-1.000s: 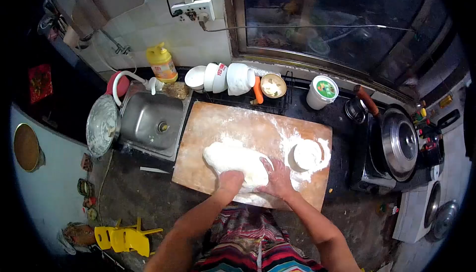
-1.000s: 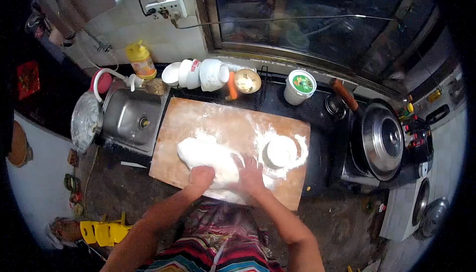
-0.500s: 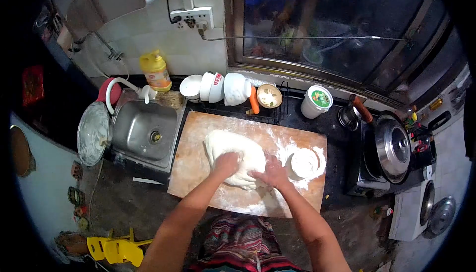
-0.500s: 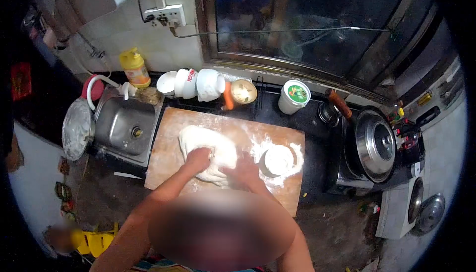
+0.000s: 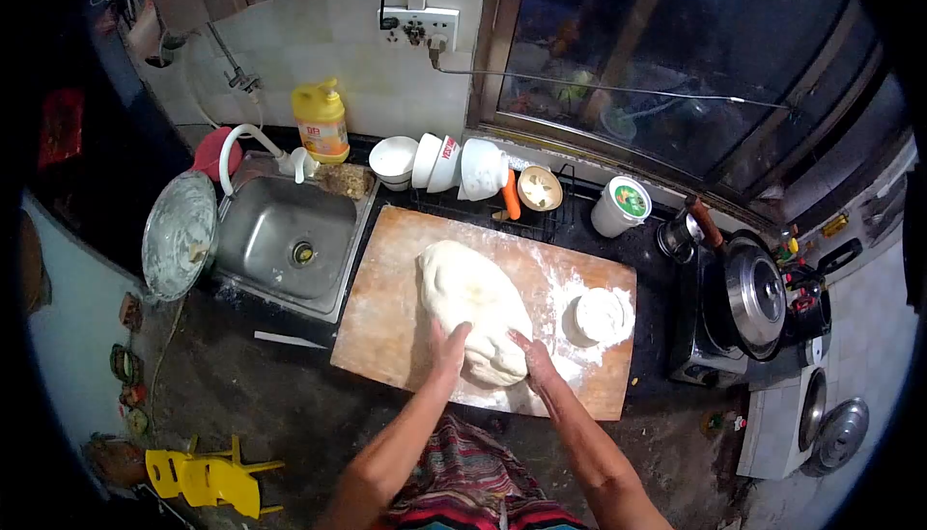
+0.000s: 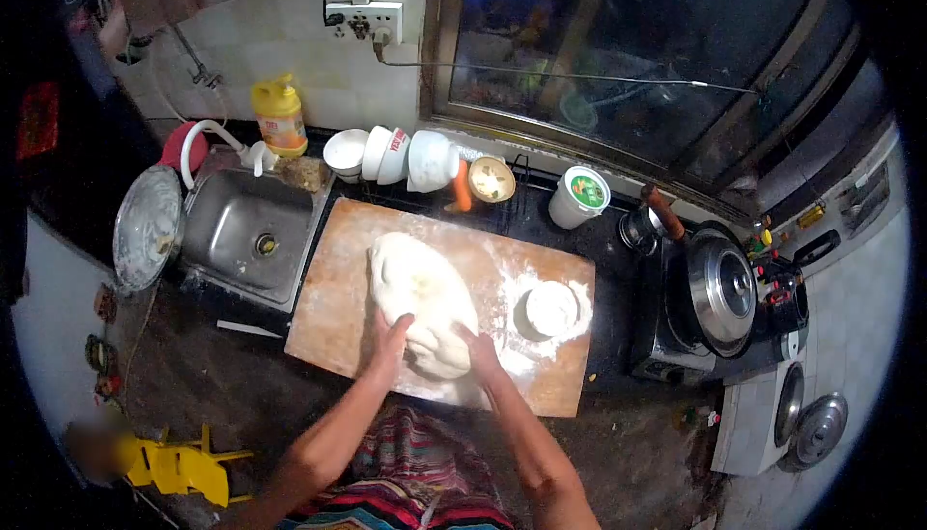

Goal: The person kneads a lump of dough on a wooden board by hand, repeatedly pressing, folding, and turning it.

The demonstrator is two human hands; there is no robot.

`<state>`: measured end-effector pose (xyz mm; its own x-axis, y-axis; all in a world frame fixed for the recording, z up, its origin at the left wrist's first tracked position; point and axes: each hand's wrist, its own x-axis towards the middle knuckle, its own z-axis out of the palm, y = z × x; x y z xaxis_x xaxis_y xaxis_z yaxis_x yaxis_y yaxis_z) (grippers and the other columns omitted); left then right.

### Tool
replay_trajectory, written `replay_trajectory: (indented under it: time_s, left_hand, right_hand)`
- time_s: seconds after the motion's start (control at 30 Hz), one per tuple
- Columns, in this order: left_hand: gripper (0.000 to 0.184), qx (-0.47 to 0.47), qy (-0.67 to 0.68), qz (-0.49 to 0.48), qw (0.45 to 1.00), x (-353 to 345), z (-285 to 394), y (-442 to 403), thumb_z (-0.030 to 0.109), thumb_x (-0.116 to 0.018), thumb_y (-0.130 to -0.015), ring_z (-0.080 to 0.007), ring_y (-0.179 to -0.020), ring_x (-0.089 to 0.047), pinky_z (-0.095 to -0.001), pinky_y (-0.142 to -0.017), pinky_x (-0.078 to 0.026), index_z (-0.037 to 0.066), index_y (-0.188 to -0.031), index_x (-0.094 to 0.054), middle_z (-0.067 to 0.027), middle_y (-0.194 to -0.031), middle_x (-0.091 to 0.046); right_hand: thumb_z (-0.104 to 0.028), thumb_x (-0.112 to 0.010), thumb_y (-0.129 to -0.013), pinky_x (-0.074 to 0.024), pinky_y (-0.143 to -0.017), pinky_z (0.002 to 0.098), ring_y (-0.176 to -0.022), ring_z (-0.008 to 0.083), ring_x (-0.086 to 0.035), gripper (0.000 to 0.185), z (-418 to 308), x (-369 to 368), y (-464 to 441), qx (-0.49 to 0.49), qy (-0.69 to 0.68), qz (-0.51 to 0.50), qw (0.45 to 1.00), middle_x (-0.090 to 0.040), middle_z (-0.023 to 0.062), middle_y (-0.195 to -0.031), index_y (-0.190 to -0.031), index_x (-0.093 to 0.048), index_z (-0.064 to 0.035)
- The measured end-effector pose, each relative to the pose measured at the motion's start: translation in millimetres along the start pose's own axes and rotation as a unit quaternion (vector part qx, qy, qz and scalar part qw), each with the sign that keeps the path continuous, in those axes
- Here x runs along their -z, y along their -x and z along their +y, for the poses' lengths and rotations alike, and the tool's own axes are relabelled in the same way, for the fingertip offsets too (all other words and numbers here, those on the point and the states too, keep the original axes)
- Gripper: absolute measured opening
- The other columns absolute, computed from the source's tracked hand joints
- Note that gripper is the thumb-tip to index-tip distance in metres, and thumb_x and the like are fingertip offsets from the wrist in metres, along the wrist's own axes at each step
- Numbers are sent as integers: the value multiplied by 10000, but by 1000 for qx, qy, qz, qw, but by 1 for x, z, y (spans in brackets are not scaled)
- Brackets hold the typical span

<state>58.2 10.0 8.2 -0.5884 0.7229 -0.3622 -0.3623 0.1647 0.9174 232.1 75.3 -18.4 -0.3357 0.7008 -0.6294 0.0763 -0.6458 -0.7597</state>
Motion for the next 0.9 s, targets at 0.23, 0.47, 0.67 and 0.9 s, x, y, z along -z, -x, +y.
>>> replay_trajectory:
  time_s: [0.23,0.47,0.67,0.9]
  left_hand:
    - [528,-265,-466,-76,841,-77,40,23,270,-679,-801,-407,-1010,-615,-501,-840,-498,56,-1255,-516,-222,-1102,-593]
    - [472,-292,-471,-131,822,-102,-1,20,346,-617,-882,-421,-902,-649,-485,-779,-530,97,-1270,-516,-218,-1072,-610]
    - [464,-55,-411,-190,890,-43,36,-53,353,-651,-850,-364,-1001,-644,-468,-867,-498,71,-1215,-596,-237,-1088,-642]
    - [898,-110,-501,-246,822,-50,79,-154,380,-774,-730,-409,-1283,-461,-425,-1059,-415,170,-1494,-352,-214,-1447,-410]
  right_hand:
    - [-488,-413,-1009,-571,-854,401,-1055,243,-657,525,-26,-26,80,-80,-237,-11,968,-632,95,-1232,-1348,-494,-94]
    - [-385,-422,-1010,-521,-679,451,-843,337,-648,385,0,49,79,225,400,161,874,-619,149,-962,-1082,-564,-35]
    - [-284,-466,-952,-517,-693,499,-747,419,-650,364,-69,-10,48,287,615,8,735,-649,237,-829,-833,-626,20]
    - [-363,-478,-879,-511,-809,508,-844,453,-659,490,-82,-53,-44,153,578,-29,801,-650,322,-854,-800,-670,81]
